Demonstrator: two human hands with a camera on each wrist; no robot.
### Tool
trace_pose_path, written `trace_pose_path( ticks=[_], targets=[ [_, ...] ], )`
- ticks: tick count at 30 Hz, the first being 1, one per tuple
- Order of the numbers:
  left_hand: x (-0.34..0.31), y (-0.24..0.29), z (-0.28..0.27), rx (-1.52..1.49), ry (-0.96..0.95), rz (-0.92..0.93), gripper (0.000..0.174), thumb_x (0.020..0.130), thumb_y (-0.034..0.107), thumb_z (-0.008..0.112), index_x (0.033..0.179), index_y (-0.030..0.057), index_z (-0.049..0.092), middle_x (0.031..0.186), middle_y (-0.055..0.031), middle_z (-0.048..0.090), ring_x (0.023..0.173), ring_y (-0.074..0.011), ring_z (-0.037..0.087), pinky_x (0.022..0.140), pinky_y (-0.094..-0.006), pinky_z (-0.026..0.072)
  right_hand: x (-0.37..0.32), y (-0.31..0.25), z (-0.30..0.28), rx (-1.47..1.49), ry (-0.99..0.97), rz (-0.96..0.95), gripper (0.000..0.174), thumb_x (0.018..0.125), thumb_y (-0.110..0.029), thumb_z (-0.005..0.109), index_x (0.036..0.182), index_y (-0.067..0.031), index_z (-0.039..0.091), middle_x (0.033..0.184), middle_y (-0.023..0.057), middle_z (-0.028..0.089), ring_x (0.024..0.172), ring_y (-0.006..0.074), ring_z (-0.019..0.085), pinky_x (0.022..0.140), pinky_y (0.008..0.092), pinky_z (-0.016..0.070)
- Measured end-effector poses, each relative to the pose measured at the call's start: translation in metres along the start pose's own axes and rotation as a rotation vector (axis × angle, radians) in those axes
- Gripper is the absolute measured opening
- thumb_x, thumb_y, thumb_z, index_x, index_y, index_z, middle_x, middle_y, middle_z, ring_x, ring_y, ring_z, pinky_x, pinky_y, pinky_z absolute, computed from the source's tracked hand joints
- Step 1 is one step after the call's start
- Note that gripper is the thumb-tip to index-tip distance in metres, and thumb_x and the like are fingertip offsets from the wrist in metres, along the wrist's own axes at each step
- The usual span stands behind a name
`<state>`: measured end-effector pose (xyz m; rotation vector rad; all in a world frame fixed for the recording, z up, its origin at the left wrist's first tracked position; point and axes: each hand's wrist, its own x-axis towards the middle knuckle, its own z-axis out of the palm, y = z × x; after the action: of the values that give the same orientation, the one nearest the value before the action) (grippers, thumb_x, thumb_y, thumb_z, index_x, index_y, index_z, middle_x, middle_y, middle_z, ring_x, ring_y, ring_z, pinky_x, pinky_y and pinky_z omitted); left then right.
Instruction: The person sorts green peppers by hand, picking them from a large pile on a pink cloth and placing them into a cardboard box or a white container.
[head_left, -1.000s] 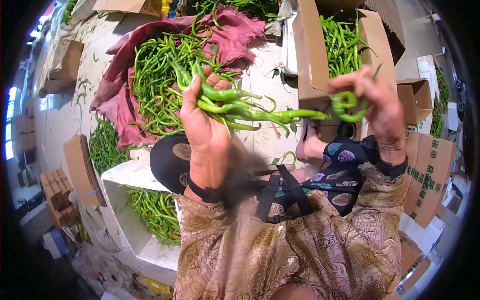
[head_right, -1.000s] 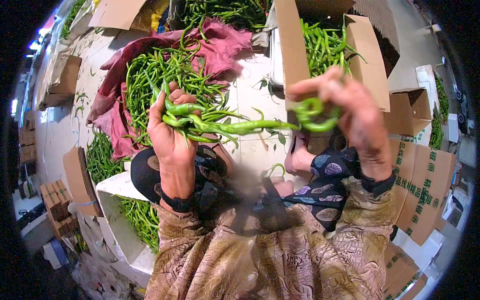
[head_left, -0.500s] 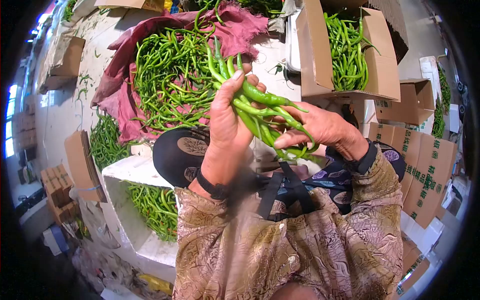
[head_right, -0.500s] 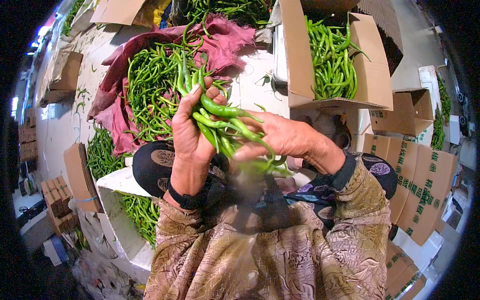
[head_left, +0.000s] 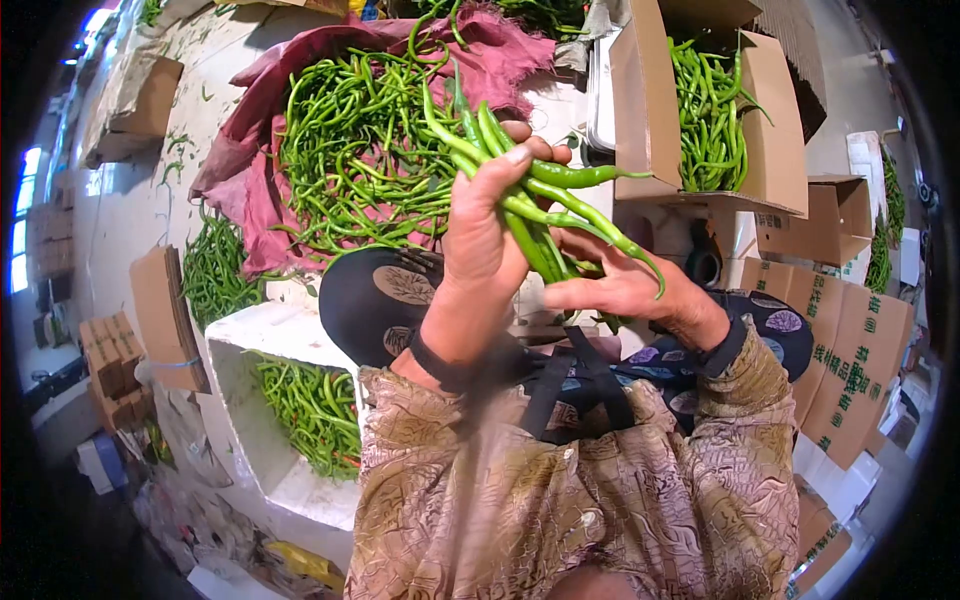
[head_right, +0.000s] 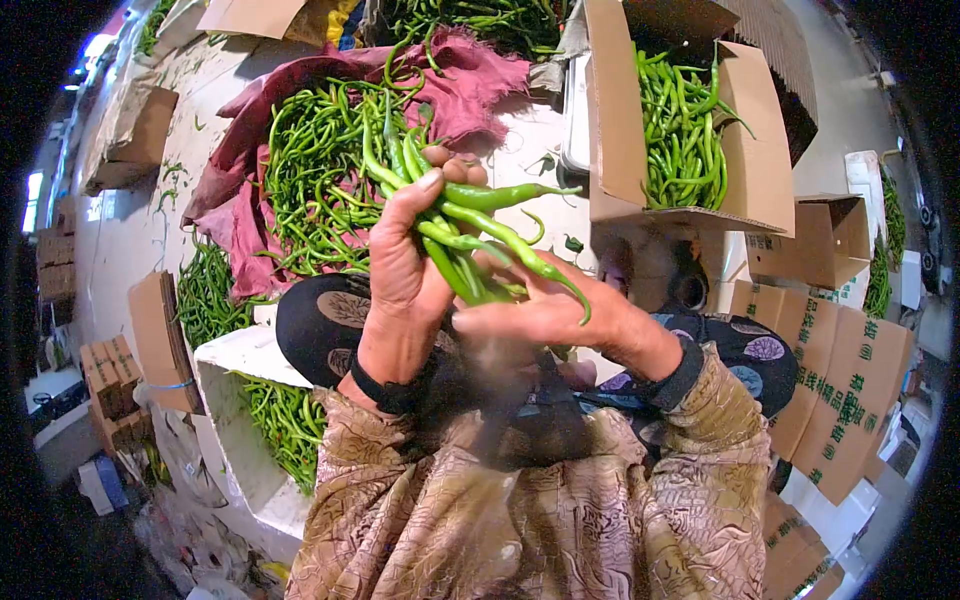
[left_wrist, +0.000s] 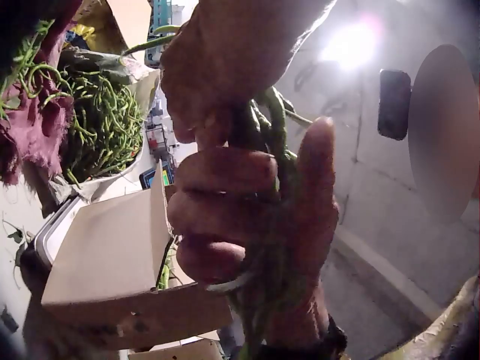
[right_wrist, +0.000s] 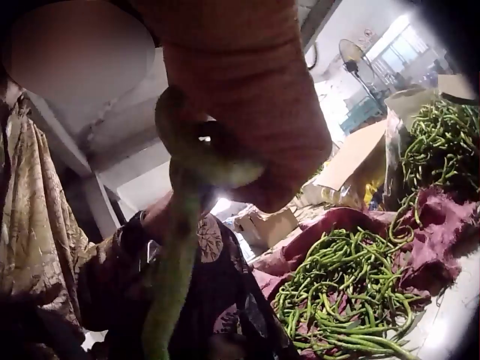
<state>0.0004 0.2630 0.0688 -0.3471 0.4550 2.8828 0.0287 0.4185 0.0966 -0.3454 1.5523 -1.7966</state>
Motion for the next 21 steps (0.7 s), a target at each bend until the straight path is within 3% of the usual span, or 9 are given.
trace_pose_path(
  ticks=[2,4,5,8,9,14,16,18,21],
  targets=[
    [0.0,-0.002,-0.001,0.011,-0.003,0.016,0.03,0.086,0.007,0.06,0.114,0.0038,0.048,0.092,-0.0105,0.061,0.095,-0.025,0.063,0.08,-0.0404,0.0546,0.003,-0.006,0.003,0.048,0.048,0.062,0.055,0.087,-0.019,0.068,0.133,-0.0022,0.045,0.123,0.0051,0.056,0.111,0.0112,0.051,0.093,0.0289,0.044],
    [-0.001,0.0,-0.001,0.077,-0.008,0.019,0.032,0.085,0.008,0.061,0.114,0.003,0.048,0.094,-0.0113,0.062,0.095,-0.0252,0.063,0.08,-0.0406,0.0544,0.004,-0.008,-0.005,-0.057,-0.111,0.313,0.056,0.088,-0.021,0.066,0.136,-0.003,0.043,0.122,0.0054,0.057,0.109,0.0121,0.051,0.093,0.0299,0.0441],
    [-0.003,0.002,0.001,0.068,-0.015,0.034,0.032,0.086,0.011,0.061,0.114,0.0023,0.048,0.095,-0.0117,0.062,0.095,-0.0256,0.062,0.084,-0.0415,0.0532,-0.001,-0.014,-0.001,0.094,-0.056,0.246,0.03,0.09,-0.022,0.062,0.11,-0.0006,0.057,0.09,0.0031,0.062,0.075,0.0073,0.057,0.065,0.0214,0.0448],
    [-0.005,0.01,0.01,-0.13,-0.142,0.015,0.03,0.089,0.013,0.056,0.118,0.0051,0.052,0.104,-0.0116,0.062,0.1,-0.0274,0.059,0.092,-0.0501,0.0483,-0.016,-0.024,-0.02,0.137,-0.045,0.416,0.028,0.087,-0.025,0.06,0.102,-0.0013,0.058,0.078,0.0049,0.061,0.067,0.0081,0.055,0.06,0.0197,0.0414],
    [-0.008,0.013,0.016,-0.04,-0.155,0.016,0.03,0.094,0.02,0.053,0.119,0.0048,0.052,0.1,-0.0106,0.063,0.104,-0.0281,0.058,0.094,-0.0493,0.047,-0.02,-0.029,-0.02,0.21,0.012,0.44,0.031,0.085,-0.029,0.058,0.098,-0.0008,0.058,0.073,0.0079,0.061,0.063,0.0084,0.052,0.057,0.0201,0.0387],
    [0.002,0.006,-0.003,0.13,-0.072,0.0,0.025,0.099,0.024,0.049,0.113,0.003,0.051,0.097,-0.0132,0.063,0.105,-0.0265,0.058,0.091,-0.043,0.0484,-0.028,-0.02,-0.038,0.24,-0.061,0.444,0.034,0.086,-0.032,0.058,0.098,-0.0001,0.059,0.071,0.0092,0.06,0.058,0.009,0.048,0.056,0.0219,0.0386],
    [0.005,0.007,-0.002,0.115,-0.031,0.088,0.025,0.099,0.025,0.049,0.11,0.0031,0.053,0.097,-0.0132,0.063,0.106,-0.0264,0.059,0.09,-0.0424,0.0488,-0.028,-0.018,-0.041,0.213,-0.073,0.438,0.036,0.087,-0.032,0.058,0.1,0.0013,0.059,0.07,0.0096,0.06,0.058,0.0092,0.048,0.056,0.0222,0.0389],
    [0.009,0.01,-0.006,0.161,-0.031,0.202,0.025,0.1,0.026,0.046,0.108,0.0039,0.054,0.1,-0.0132,0.063,0.109,-0.0287,0.057,0.097,-0.0437,0.044,-0.029,-0.019,-0.042,0.228,-0.053,0.434,0.037,0.087,-0.032,0.058,0.102,0.0023,0.059,0.07,0.0102,0.061,0.057,0.0093,0.048,0.056,0.0227,0.0393],
    [0.011,0.026,-0.009,-0.001,-0.066,0.282,0.026,0.1,0.028,0.044,0.109,0.0041,0.049,0.098,-0.0124,0.062,0.105,-0.0288,0.058,0.098,-0.0452,0.0429,-0.035,-0.014,-0.049,0.296,-0.121,0.42,0.037,0.086,-0.029,0.059,0.104,0.004,0.059,0.07,0.0107,0.061,0.057,0.0101,0.048,0.055,0.023,0.0396]
  ],
)
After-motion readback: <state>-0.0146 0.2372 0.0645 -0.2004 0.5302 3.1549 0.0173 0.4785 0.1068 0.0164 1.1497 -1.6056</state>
